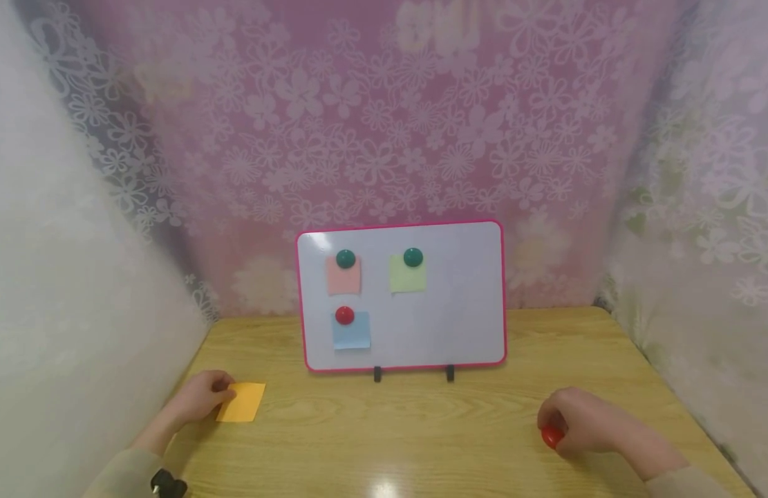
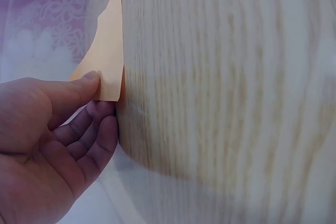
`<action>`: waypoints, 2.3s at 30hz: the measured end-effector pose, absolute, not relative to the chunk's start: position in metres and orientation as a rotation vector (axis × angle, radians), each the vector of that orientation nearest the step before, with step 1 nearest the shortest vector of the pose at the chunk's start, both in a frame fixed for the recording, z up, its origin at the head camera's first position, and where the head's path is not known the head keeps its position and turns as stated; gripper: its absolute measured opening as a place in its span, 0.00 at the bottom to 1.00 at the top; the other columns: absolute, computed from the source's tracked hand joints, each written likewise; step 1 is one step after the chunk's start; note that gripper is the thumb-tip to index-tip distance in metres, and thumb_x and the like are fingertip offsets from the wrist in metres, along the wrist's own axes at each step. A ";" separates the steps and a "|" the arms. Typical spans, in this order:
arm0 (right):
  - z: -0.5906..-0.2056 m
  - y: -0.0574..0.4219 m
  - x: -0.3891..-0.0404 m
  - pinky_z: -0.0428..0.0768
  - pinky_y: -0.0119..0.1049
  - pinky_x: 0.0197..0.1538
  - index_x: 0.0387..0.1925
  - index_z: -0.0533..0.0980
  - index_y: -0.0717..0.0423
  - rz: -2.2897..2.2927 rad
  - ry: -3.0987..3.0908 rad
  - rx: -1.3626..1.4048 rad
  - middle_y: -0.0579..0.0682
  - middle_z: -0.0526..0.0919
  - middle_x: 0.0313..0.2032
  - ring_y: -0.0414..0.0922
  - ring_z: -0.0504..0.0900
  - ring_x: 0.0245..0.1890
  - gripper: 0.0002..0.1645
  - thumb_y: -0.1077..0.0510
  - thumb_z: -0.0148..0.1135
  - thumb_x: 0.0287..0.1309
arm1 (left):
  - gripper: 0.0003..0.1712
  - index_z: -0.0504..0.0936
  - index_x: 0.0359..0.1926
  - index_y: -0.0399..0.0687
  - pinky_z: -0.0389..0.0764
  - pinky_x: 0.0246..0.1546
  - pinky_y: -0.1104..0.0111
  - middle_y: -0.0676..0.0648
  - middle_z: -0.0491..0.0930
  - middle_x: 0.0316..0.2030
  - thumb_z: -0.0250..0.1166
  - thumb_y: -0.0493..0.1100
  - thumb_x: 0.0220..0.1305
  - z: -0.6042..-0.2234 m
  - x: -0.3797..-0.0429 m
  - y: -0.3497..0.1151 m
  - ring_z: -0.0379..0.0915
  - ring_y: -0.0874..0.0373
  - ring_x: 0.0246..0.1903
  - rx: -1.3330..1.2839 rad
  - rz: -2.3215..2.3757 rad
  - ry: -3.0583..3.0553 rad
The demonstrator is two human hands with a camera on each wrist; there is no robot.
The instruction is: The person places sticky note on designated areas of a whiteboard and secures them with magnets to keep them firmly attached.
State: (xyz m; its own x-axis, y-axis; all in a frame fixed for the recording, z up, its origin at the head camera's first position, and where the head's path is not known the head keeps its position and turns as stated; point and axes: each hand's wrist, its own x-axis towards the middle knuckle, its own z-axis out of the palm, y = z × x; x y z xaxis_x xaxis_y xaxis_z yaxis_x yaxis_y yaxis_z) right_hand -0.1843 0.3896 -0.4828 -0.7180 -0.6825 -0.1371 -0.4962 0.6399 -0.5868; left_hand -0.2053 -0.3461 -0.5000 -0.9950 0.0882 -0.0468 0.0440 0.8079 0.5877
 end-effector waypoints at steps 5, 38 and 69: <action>-0.484 0.391 -0.183 0.82 0.35 0.35 0.43 0.85 0.56 -0.781 2.514 -0.938 0.36 0.84 0.40 0.32 0.79 0.35 0.19 0.67 0.81 0.48 | 0.09 0.86 0.46 0.33 0.80 0.38 0.60 0.49 0.84 0.36 0.72 0.35 0.69 -0.503 -0.206 -0.348 0.76 0.56 0.36 0.112 0.975 2.915; -0.496 0.379 -0.183 0.85 0.34 0.40 0.47 0.86 0.55 -0.929 2.575 -0.882 0.36 0.85 0.42 0.32 0.82 0.39 0.18 0.60 0.81 0.55 | 0.09 0.87 0.49 0.38 0.79 0.37 0.64 0.50 0.85 0.38 0.71 0.39 0.72 -0.497 -0.197 -0.334 0.77 0.56 0.38 0.070 1.152 2.849; -0.489 0.333 -0.183 0.86 0.38 0.44 0.53 0.85 0.55 -1.051 2.588 -0.956 0.39 0.87 0.46 0.36 0.83 0.42 0.21 0.53 0.80 0.62 | 0.12 0.85 0.51 0.37 0.83 0.35 0.62 0.47 0.84 0.36 0.70 0.41 0.75 -0.498 -0.194 -0.278 0.79 0.51 0.34 0.154 1.521 2.598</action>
